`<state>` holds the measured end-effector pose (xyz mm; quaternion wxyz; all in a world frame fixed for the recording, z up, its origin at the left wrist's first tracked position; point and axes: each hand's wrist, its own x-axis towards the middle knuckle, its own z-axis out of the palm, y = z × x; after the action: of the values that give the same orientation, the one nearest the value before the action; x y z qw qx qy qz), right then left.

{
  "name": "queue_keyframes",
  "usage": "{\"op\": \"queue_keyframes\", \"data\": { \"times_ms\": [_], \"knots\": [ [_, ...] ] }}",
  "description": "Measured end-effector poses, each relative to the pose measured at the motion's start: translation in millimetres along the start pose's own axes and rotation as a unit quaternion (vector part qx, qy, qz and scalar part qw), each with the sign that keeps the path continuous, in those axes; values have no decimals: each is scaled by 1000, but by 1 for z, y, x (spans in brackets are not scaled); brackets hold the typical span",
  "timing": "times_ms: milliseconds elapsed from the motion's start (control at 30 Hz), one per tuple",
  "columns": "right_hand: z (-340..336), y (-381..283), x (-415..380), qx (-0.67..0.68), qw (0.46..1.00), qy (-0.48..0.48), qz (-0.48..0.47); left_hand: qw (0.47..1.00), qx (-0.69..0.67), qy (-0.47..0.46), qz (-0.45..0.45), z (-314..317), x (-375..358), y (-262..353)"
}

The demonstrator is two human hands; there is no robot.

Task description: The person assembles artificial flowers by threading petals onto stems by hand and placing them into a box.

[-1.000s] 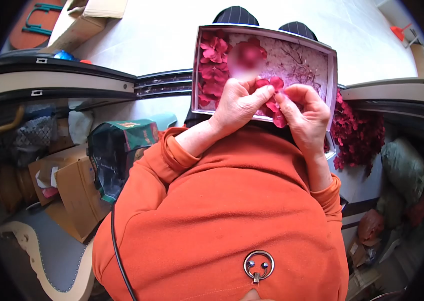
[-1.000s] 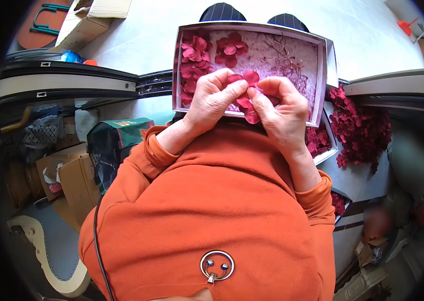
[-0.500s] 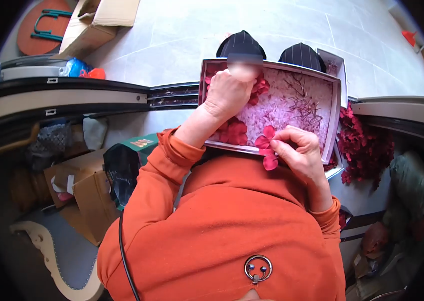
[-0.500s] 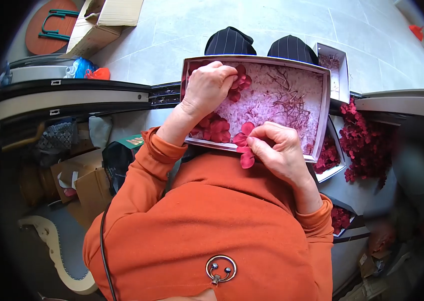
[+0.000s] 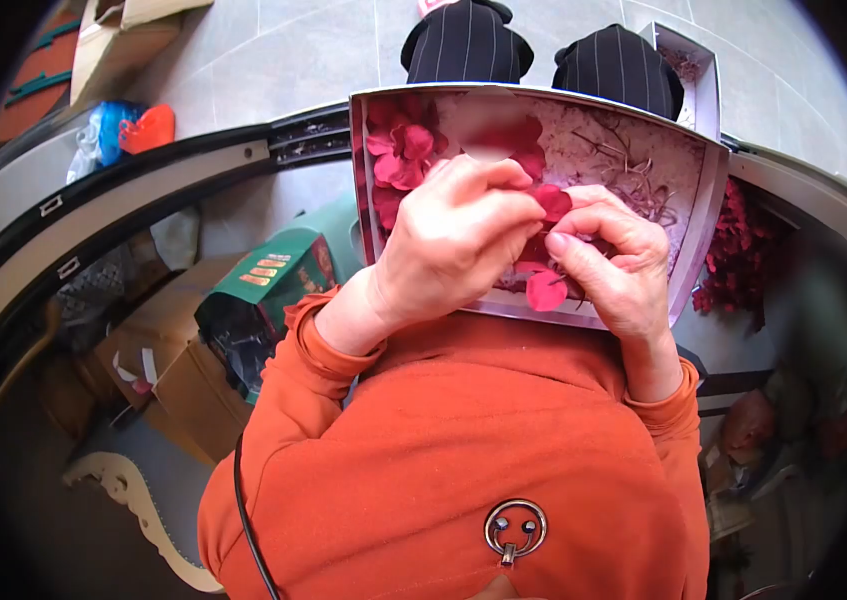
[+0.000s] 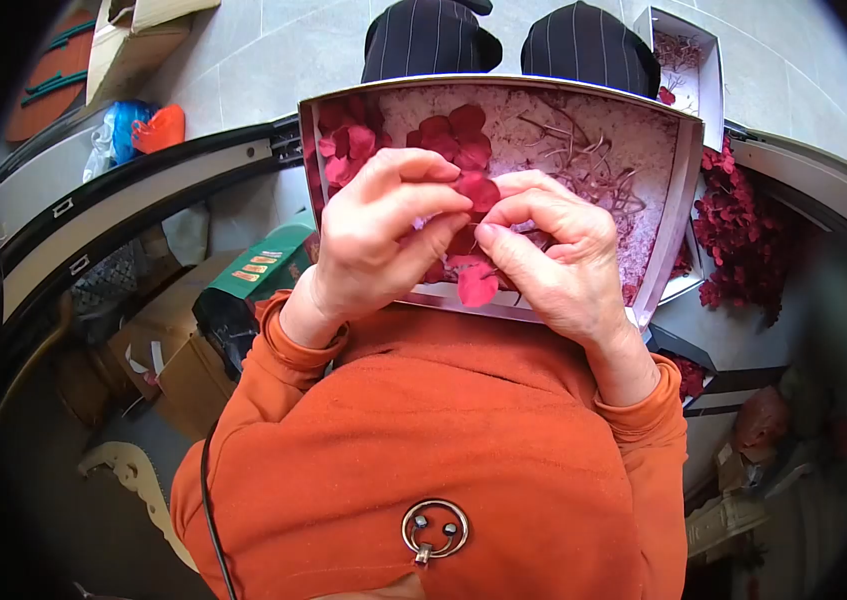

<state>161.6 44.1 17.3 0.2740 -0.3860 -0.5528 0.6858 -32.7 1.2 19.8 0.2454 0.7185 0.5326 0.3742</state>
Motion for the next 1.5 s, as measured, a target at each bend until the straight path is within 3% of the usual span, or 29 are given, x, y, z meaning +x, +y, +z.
{"op": "queue_keyframes", "data": {
  "times_ms": [67, 100, 200, 333, 500, 567, 667, 800, 1400, 1500],
  "knots": [
    [0, 1, 3, -5, 1000, -9, -18, 985, -131, -4, -116, 0, -2, -1],
    [0, 2, 5, -9, 999, -12, -45, 984, -132, -3, -121, 2, -4, -3],
    [0, 0, 7, -11, 999, -15, -33, 899, -360, -30, -248, 11, -13, -8],
    [0, 1, 5, -6, 1000, 3, -17, 855, -419, -15, -305, 9, -14, -10],
    [4, 7, 1, -88, 991, 54, -85, 862, -407, 38, -298, 12, -14, -6],
    [7, 7, -1, -129, 983, 65, -114, 830, -412, 31, -375, 11, -15, -1],
    [16, 8, -1, -259, 934, 114, -218, 833, -406, 20, -375, 13, -15, 1],
    [18, 11, 3, -315, 897, 122, -285, 835, -416, 36, -358, 19, -16, 1],
    [20, 15, 5, -321, 894, 113, -291, 834, -417, 45, -358, 23, -17, 6],
    [20, 16, 5, -322, 894, 108, -292, 874, -358, 40, -327, 24, -18, 4]
  ]
}}
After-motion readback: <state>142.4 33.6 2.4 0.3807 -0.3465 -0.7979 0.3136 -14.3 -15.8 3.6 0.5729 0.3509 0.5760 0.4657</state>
